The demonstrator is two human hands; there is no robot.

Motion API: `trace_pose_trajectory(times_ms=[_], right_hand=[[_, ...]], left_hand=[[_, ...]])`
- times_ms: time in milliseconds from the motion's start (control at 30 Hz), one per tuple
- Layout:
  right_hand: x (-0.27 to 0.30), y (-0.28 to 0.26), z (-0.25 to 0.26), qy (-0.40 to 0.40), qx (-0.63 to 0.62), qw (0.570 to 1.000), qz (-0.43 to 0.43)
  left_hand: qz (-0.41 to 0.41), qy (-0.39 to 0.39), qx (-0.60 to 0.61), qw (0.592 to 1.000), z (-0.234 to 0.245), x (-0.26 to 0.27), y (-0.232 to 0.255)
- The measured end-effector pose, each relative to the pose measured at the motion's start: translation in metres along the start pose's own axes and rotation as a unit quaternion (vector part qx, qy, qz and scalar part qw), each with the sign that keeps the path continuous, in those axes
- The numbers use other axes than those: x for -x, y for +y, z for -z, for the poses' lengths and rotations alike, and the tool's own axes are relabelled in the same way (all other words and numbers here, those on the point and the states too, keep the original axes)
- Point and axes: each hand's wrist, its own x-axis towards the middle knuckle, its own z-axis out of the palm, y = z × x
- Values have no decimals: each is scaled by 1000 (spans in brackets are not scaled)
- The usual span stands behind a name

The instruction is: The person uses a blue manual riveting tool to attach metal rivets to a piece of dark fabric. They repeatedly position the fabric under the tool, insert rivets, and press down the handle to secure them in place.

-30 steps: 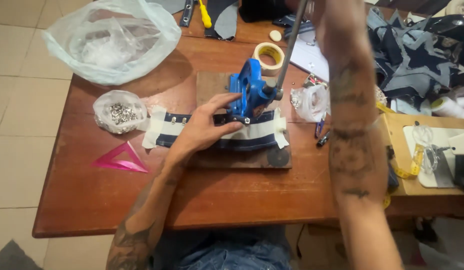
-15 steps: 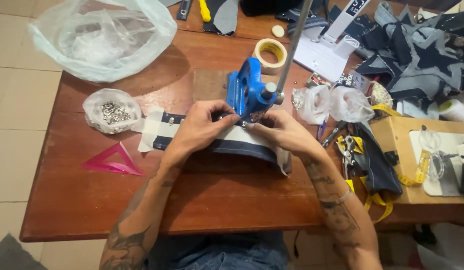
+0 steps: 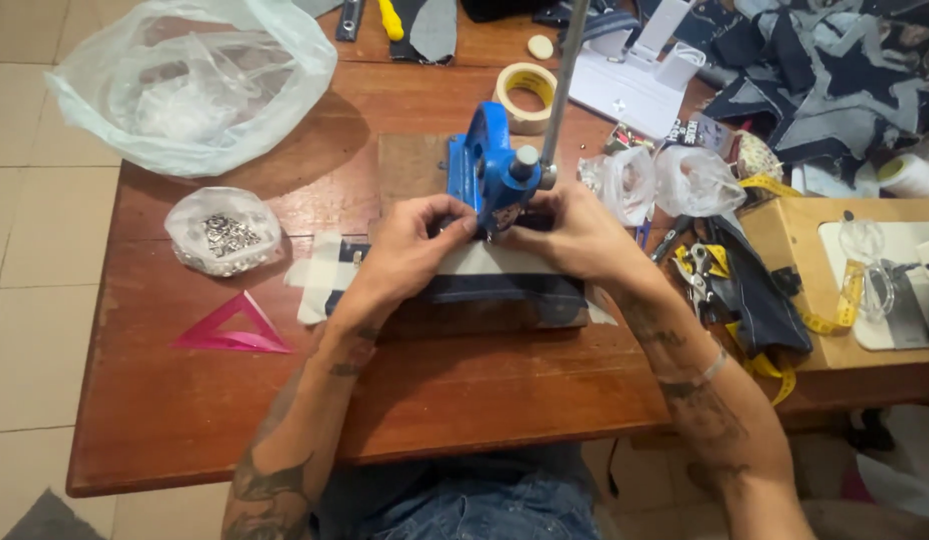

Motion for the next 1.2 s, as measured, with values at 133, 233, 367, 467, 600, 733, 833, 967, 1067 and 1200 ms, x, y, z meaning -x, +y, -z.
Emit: trace_pose_trajectory(times_ms=[133, 233, 367, 467, 600, 733, 833, 967, 1067, 1200], right_hand=[[6, 4, -8, -7, 86, 996, 26], [33, 40, -13, 96, 129, 982, 94], [61, 65, -36, 175, 126, 961, 172], [72, 83, -47, 241, 201, 909, 275], [74, 93, -61, 284, 224, 890, 279], [71, 97, -76, 306, 249, 885, 249], [69, 108, -86, 302, 202, 907, 214], [70, 124, -97, 305, 200, 909, 202], [66, 122, -100, 315, 181, 914, 183], [67, 117, -99, 309, 145, 925, 166]], left_hand=[[-10, -26, -82, 996, 5, 12, 15], [-51, -59, -126, 989, 4, 27, 36], [-124, -49, -147, 980, -5, 41, 33], [-258, -30, -196, 945, -14, 44, 27], [-342, 8, -310, 887, -26, 41, 14], [-384, 51, -379, 840, -39, 38, -15], [-370, 19, -376, 850, -46, 35, -39], [-381, -9, -412, 828, -55, 38, -60], [-414, 11, -481, 773, -61, 33, -77], [-406, -11, -450, 795, -51, 34, -72]])
